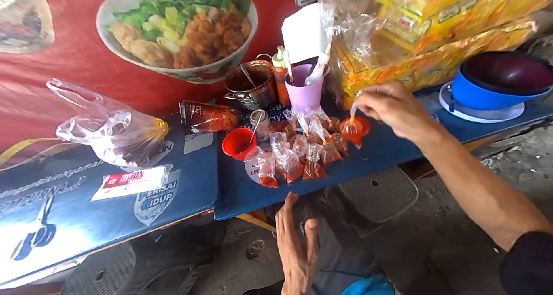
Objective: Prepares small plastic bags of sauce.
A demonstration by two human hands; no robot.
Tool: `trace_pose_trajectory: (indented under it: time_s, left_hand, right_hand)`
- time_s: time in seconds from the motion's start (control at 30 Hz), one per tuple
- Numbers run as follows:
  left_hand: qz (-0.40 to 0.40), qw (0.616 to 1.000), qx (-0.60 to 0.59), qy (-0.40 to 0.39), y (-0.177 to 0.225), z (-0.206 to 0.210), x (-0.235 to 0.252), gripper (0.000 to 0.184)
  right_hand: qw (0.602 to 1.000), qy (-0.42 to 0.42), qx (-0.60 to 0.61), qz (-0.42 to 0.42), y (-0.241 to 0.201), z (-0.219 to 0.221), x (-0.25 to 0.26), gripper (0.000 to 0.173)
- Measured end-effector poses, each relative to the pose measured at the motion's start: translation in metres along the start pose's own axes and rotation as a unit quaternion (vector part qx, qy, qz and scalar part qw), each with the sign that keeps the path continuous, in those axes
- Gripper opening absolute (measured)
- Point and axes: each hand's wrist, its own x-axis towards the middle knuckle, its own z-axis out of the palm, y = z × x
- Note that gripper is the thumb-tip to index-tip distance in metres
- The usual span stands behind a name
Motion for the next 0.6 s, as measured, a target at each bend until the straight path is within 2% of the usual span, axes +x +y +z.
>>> trace_pose_trajectory:
  time_s: [0.17,0.27,0.47,0.6]
  left_hand:
    - [-0.079,0.997,0.005,0.005,-0.015,-0.030,-0.036,0.071]
    - [-0.130,0.991,0.015,0.003,-0.021,-0.044,-0.056,0.066]
    - [-0.184,0.983,0.022,0.007,-0.033,-0.061,-0.078,0.060]
    - [-0.193,0.980,0.036,0.022,-0.036,-0.069,-0.078,0.053]
  right_hand:
    - [0.990,0.012,-0.120,0.069,0.030,-0.008,0.078,0.031]
    - [0.983,0.005,-0.170,0.070,0.050,-0.009,0.105,0.033]
    - [0.954,-0.020,-0.293,0.061,0.069,0.005,0.121,0.036]
    - [0.909,-0.089,-0.395,0.098,0.075,0.006,0.110,0.044]
